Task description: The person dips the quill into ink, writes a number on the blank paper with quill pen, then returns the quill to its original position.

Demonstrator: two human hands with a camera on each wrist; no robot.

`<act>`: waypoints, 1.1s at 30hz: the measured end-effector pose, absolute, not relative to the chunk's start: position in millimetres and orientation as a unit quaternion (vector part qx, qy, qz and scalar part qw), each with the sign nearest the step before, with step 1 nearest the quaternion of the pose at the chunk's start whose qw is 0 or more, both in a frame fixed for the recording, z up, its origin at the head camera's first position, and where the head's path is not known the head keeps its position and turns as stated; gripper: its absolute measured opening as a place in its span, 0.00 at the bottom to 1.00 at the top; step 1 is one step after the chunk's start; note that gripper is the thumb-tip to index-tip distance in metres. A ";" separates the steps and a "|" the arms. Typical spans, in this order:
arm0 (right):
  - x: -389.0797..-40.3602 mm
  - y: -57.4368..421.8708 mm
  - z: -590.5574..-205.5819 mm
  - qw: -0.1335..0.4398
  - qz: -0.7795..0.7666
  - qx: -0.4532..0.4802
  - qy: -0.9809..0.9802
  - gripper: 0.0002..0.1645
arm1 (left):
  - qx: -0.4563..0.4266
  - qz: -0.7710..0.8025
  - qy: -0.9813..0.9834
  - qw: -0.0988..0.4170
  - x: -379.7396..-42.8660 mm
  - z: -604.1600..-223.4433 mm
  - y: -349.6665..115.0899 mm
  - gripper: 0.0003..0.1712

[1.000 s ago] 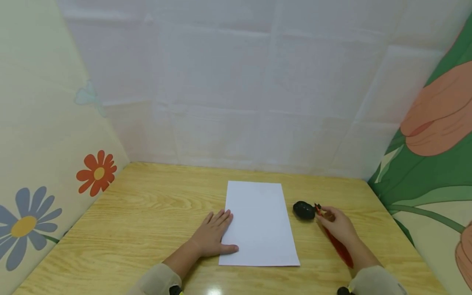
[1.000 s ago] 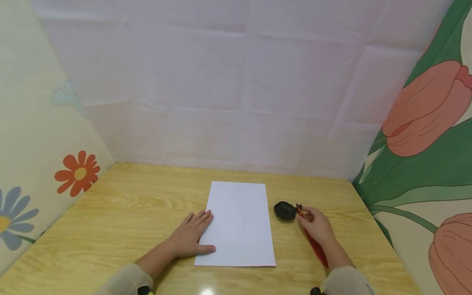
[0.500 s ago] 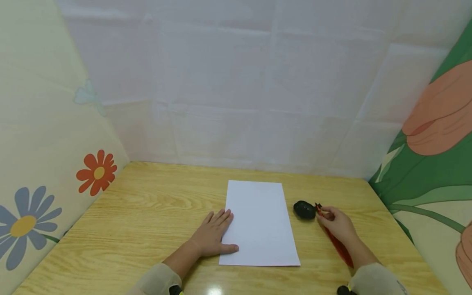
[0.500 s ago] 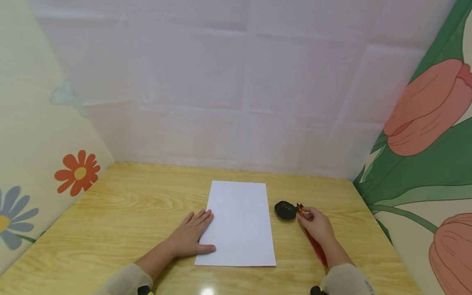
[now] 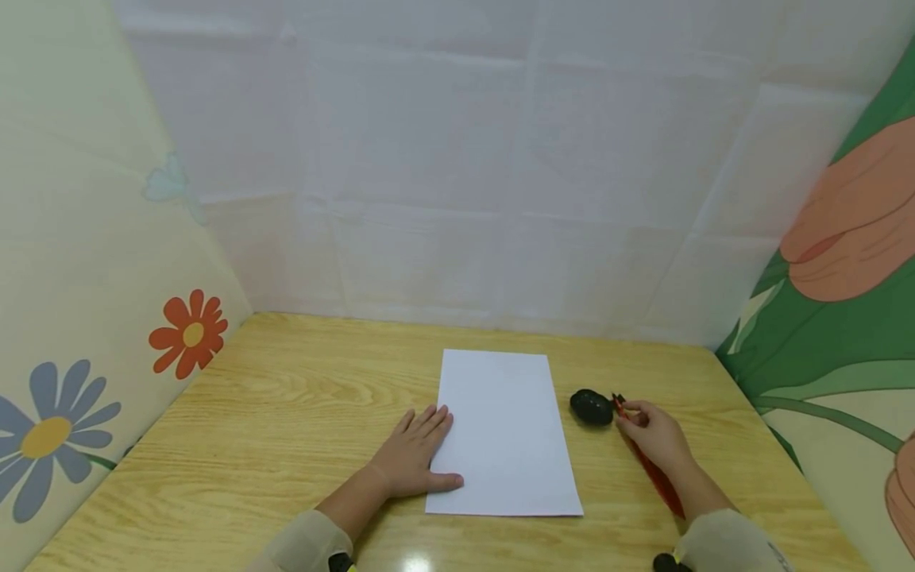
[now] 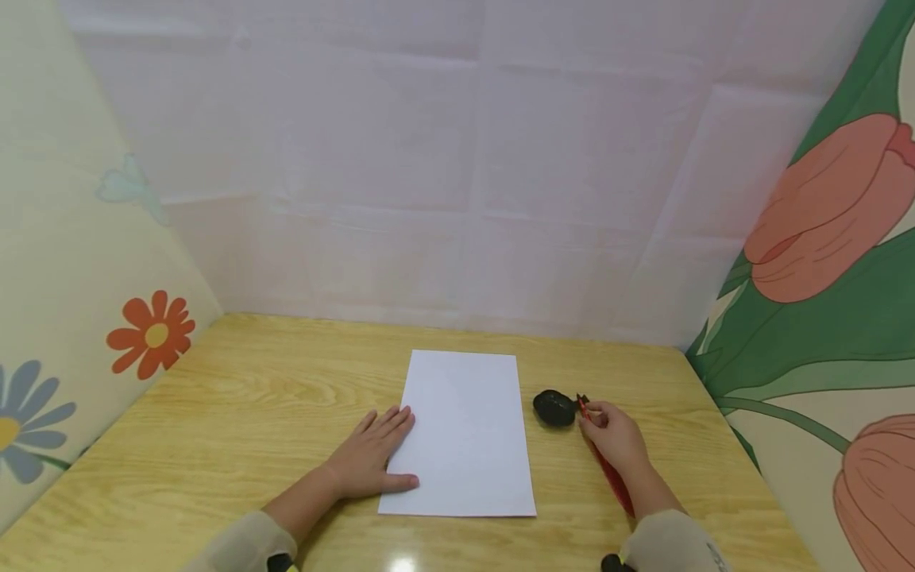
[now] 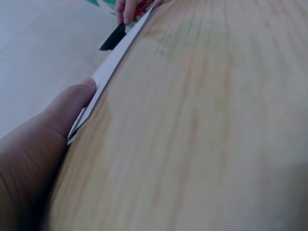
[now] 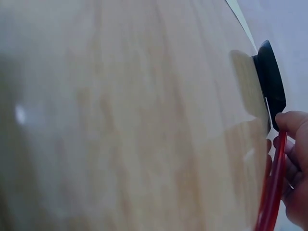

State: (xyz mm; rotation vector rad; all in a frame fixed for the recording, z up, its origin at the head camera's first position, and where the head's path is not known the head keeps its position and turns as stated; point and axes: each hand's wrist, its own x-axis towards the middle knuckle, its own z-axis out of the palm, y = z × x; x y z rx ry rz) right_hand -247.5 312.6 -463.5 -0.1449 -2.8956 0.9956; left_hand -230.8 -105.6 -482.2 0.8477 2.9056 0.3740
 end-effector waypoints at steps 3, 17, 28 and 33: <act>-247.4 312.6 -462.8 0.040 0.329 -0.048 -0.942 0.26 | 0.279 0.120 0.952 0.045 -231.1 -483.0 -105.9 0.61; -249.6 306.7 -454.1 0.045 0.346 -0.057 -0.935 0.25 | 0.275 0.118 0.953 0.053 -231.3 -480.6 -105.1 0.61; -246.8 296.6 -443.7 0.057 0.365 -0.047 -0.928 0.22 | 0.274 0.123 0.952 0.053 -231.2 -479.1 -104.5 0.60; -245.9 291.3 -437.8 0.067 0.379 -0.042 -0.922 0.22 | 0.274 0.124 0.952 0.053 -230.8 -479.3 -104.2 0.60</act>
